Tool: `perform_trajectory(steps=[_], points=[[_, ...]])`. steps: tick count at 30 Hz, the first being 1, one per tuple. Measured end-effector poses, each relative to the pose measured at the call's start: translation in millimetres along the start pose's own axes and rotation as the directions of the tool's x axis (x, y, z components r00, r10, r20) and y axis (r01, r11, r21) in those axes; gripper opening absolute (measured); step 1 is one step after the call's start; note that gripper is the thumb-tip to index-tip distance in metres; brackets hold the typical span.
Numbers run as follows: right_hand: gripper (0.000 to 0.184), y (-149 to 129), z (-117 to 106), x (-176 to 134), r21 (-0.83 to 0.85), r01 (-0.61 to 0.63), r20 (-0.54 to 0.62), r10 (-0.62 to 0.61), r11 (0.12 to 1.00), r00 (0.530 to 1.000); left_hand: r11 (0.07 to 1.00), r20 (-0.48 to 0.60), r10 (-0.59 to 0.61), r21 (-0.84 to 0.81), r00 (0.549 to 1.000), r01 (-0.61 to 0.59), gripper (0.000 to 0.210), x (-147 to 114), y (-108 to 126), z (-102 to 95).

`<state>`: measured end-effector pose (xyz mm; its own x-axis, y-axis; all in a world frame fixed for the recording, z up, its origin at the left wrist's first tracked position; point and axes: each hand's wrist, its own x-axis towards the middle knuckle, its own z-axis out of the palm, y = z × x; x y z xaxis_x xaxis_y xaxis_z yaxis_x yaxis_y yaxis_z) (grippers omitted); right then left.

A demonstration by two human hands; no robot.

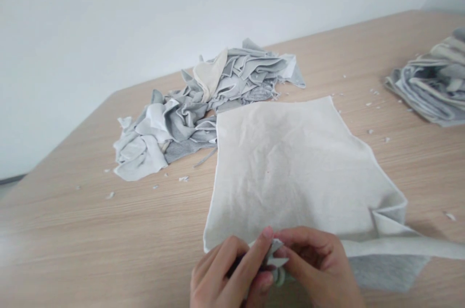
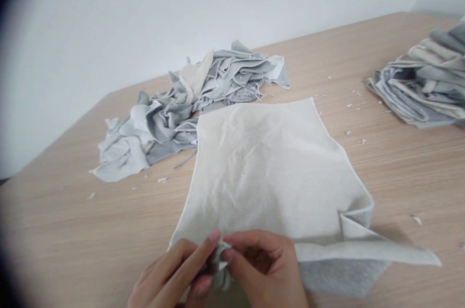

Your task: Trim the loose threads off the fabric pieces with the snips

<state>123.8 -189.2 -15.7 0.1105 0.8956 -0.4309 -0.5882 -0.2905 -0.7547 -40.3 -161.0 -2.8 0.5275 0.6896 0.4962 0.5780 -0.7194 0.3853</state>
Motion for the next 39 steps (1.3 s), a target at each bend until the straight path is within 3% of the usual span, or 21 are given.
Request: perform_trajectory(steps=[7, 12, 20, 29, 34, 36, 39], points=[[0.017, -9.2, -4.1, -5.7, -0.061, 0.03, 0.017, -0.029, 0.998, 0.999, 1.0, 0.141, -0.027, 0.013, 0.99, 0.026, 0.036, 10.6, 0.8, -12.5], [0.014, -3.8, -10.1, -4.3, -0.07, 0.046, 0.048, -0.042, 0.996, 0.998, 1.0, 0.126, -0.026, 0.018, 0.992, 0.024, 0.034, 12.4, 2.6, -14.8], [0.006, 3.6, -19.6, 3.2, -0.001, 0.104, 0.236, -0.101, 0.995, 0.967, 1.0, 0.132, -0.03, -0.004, 0.991, 0.031, 0.031, 13.9, 4.6, -18.9], [0.012, -2.7, -14.0, 4.4, 0.006, 0.164, 0.229, -0.161, 0.986, 0.96, 0.999, 0.157, -0.019, 0.035, 0.987, 0.014, 0.032, 15.6, 5.5, -20.7], [0.016, -3.6, -15.3, 3.6, -0.02, 0.218, 0.241, -0.207, 0.976, 0.948, 0.999, 0.251, -0.005, -0.029, 0.968, 0.013, 0.033, 19.4, 3.0, -28.7], [0.018, -3.1, -16.1, 2.9, -0.024, 0.21, 0.277, -0.196, 0.977, 0.941, 1.0, 0.263, 0.012, -0.03, 0.965, -0.004, 0.033, 20.7, 2.1, -31.5], [0.009, -1.9, -14.6, 0.4, -0.027, 0.156, 0.223, -0.146, 0.987, 0.964, 1.0, 0.261, 0.022, -0.008, 0.965, -0.02, 0.033, 21.6, 1.9, -33.6]])
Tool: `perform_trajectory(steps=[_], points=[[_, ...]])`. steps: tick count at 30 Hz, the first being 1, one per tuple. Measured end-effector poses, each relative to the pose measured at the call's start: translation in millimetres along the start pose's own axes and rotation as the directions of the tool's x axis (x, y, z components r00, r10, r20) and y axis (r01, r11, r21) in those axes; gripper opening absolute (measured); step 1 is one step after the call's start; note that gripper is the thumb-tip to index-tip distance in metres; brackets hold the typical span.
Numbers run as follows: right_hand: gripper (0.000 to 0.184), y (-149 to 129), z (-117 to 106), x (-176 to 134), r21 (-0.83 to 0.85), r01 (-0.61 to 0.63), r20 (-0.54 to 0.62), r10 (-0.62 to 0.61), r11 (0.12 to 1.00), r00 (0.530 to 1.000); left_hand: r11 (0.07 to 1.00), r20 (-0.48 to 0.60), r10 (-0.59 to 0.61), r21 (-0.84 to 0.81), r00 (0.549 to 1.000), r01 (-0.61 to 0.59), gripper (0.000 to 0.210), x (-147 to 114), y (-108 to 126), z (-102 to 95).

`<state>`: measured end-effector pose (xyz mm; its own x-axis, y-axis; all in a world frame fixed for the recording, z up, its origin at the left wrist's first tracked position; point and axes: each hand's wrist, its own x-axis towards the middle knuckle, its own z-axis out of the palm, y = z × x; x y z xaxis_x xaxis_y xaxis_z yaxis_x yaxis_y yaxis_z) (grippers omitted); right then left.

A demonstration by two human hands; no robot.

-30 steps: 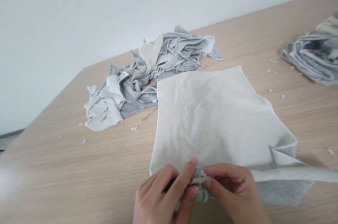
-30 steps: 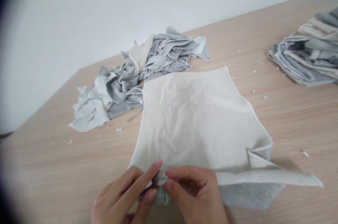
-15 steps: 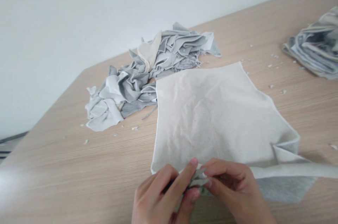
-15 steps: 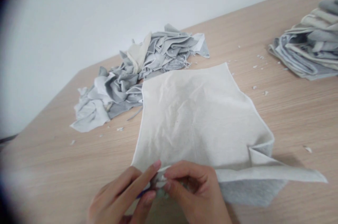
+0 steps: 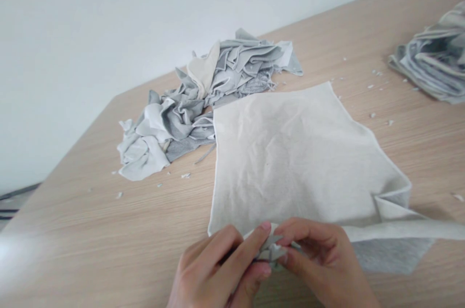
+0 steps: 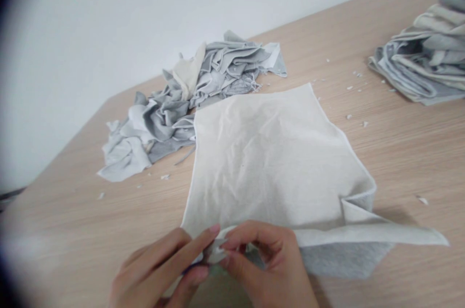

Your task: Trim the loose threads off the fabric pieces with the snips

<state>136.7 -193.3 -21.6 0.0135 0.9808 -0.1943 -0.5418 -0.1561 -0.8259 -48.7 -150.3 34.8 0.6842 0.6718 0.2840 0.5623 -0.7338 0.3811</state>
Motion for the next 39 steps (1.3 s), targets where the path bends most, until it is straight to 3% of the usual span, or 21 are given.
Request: perform_trajectory(steps=[3, 9, 13, 17, 23, 28, 32, 39], points=[[0.004, 1.0, 3.7, -2.4, -0.005, -0.023, -0.074, 0.022, 1.0, 0.997, 1.0, 0.001, 0.02, 0.018, 1.0, -0.02, 0.034, -0.2, 0.6, -0.2], [0.004, 4.6, 2.4, -3.8, -0.025, 0.007, -0.092, -0.009, 1.0, 0.996, 0.996, -0.043, 0.034, 0.082, 0.998, -0.031, 0.031, 0.1, 4.4, 1.2], [0.003, 6.0, -0.5, -4.0, -0.036, 0.01, -0.029, -0.011, 0.999, 1.0, 0.99, -0.065, 0.056, 0.13, 0.996, -0.047, 0.029, -0.7, 6.2, 3.1], [0.003, 5.7, 2.8, -5.8, 0.0, 0.014, -0.087, -0.014, 1.0, 0.996, 0.989, -0.095, 0.062, 0.136, 0.994, -0.049, 0.027, -1.5, 7.8, 4.8], [0.004, 5.8, 1.6, -6.9, -0.02, 0.011, -0.081, -0.012, 1.0, 0.997, 0.981, -0.093, 0.065, 0.189, 0.994, -0.046, 0.026, -0.9, 11.2, 4.0], [0.004, 5.3, -3.5, -6.3, -0.085, 0.053, -0.006, -0.054, 0.995, 0.999, 0.976, -0.096, 0.074, 0.211, 0.993, -0.053, 0.026, -0.6, 12.1, 3.9], [0.006, 0.8, 3.4, -8.3, -0.081, 0.069, -0.114, -0.078, 0.994, 0.99, 0.975, -0.109, 0.082, 0.216, 0.991, -0.057, 0.026, 0.1, 12.7, 2.8], [0.007, 1.8, 2.5, -9.6, -0.105, 0.118, -0.107, -0.129, 0.987, 0.986, 0.964, -0.071, 0.11, 0.251, 0.991, -0.089, 0.027, 2.0, 14.3, -1.3]])
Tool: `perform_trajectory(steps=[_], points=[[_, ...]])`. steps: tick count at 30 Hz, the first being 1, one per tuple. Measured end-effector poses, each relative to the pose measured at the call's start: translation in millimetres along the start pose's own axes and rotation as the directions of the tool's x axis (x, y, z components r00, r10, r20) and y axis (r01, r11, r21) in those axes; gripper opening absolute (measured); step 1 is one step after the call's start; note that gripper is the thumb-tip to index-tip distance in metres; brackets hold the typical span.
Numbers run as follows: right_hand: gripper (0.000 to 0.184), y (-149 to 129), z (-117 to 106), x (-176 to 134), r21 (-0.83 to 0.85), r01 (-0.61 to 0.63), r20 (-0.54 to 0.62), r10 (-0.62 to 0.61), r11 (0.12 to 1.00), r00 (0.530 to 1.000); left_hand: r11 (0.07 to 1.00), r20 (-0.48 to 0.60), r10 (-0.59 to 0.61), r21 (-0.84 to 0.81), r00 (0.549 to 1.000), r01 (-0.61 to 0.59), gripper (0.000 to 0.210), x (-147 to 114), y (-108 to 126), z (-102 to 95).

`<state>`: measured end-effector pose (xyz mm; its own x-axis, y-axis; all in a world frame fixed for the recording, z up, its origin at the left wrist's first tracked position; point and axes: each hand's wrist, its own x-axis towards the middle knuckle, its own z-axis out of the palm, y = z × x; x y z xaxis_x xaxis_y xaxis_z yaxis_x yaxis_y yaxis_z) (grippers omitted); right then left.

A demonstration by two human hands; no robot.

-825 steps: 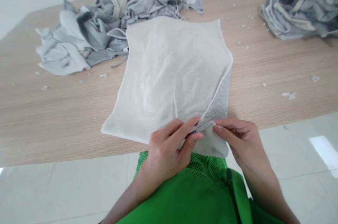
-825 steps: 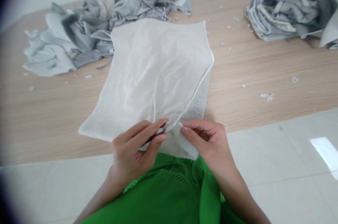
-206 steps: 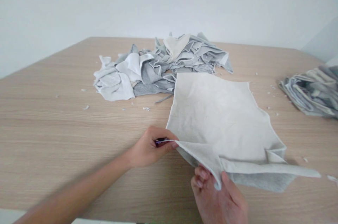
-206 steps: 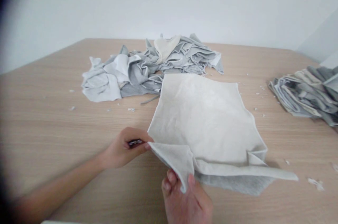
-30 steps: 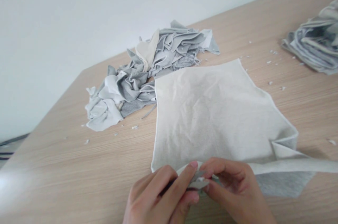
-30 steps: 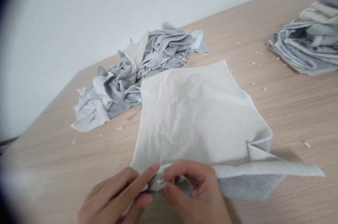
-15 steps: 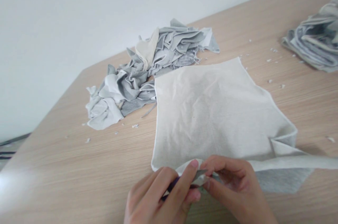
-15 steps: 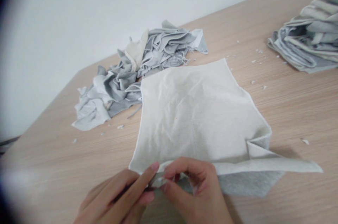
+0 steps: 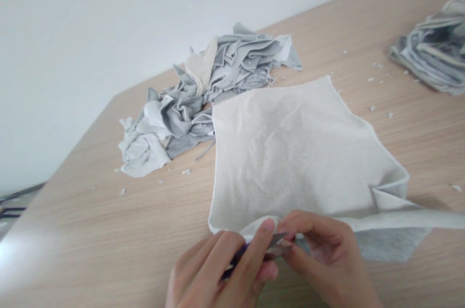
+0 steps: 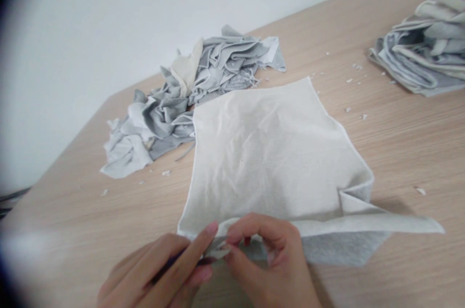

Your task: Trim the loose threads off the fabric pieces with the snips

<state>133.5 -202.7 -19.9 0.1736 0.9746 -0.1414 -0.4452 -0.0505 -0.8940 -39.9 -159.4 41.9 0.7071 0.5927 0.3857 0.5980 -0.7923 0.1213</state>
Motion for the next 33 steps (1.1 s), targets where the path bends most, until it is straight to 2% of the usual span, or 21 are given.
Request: perform_trajectory(steps=[3, 7, 11, 18, 22, 33], points=[[0.009, 2.3, -3.2, 0.2, -0.031, 0.01, 0.06, -0.008, 0.999, 0.998, 1.0, -0.002, 0.001, 0.0, 1.0, -0.001, 0.027, 1.6, -0.6, 1.1], [0.012, -0.9, 0.0, -0.6, -0.02, 0.022, -0.02, -0.023, 1.0, 1.0, 1.0, 0.004, -0.019, -0.022, 1.0, 0.019, 0.027, 1.7, 0.1, 0.4], [0.015, -6.3, 4.0, -0.4, -0.017, 0.03, -0.017, -0.03, 0.999, 0.999, 0.996, -0.001, -0.06, -0.068, 0.998, 0.06, 0.027, -0.7, 1.8, -3.7], [0.017, -8.4, 3.3, 0.7, -0.021, 0.072, 0.008, -0.072, 0.997, 0.997, 0.98, 0.114, -0.106, -0.157, 0.988, 0.123, 0.029, 1.4, -2.7, -10.1], [0.013, -9.2, 2.9, 0.9, -0.046, 0.082, 0.005, -0.081, 0.996, 0.997, 0.977, 0.154, -0.095, -0.174, 0.984, 0.121, 0.03, 4.3, -6.9, -13.7], [0.015, -8.9, 1.9, 1.3, -0.044, 0.08, 0.021, -0.079, 0.996, 0.997, 0.978, 0.134, -0.044, -0.196, 0.99, 0.07, 0.029, 3.7, -8.8, -10.7]])
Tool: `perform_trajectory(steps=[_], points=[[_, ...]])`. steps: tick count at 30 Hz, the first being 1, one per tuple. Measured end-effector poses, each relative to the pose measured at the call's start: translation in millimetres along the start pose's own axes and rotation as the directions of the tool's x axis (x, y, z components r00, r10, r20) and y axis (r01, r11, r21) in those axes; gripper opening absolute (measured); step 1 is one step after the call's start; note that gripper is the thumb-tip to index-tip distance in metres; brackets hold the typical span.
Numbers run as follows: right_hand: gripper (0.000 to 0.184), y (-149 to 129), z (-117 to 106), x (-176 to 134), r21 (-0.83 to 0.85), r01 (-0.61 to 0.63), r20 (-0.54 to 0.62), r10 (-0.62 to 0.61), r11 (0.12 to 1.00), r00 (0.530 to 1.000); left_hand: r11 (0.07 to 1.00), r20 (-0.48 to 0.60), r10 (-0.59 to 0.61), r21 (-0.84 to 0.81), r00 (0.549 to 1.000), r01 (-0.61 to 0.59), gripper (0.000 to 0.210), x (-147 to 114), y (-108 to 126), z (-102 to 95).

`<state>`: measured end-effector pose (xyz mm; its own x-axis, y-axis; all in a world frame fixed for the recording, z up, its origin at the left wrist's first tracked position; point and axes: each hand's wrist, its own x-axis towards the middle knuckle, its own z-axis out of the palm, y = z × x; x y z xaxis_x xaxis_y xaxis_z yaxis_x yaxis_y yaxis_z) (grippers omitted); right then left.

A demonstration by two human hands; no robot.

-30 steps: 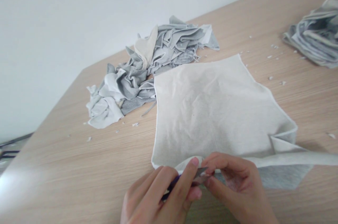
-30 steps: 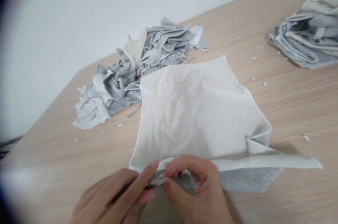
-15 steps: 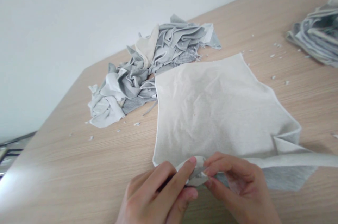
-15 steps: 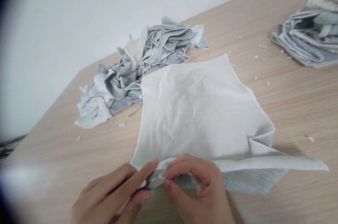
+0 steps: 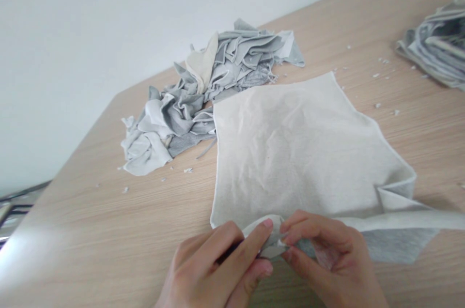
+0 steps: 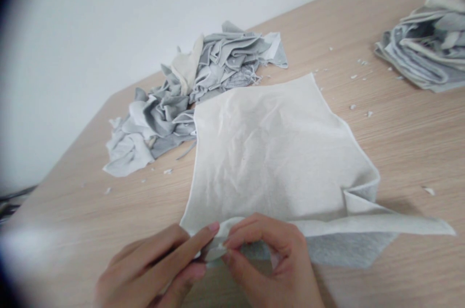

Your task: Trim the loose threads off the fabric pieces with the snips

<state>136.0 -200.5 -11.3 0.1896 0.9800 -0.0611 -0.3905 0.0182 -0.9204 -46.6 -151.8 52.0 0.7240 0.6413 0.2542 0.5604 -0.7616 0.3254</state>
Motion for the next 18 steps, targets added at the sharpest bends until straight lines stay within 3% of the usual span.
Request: perform_trajectory(steps=[18], points=[[0.008, 1.3, 0.0, -2.6, -0.055, -0.033, -0.049, 0.03, 0.998, 0.998, 1.0, 0.016, 0.002, -0.013, 1.0, -0.001, 0.027, 6.3, 2.1, -5.9]])
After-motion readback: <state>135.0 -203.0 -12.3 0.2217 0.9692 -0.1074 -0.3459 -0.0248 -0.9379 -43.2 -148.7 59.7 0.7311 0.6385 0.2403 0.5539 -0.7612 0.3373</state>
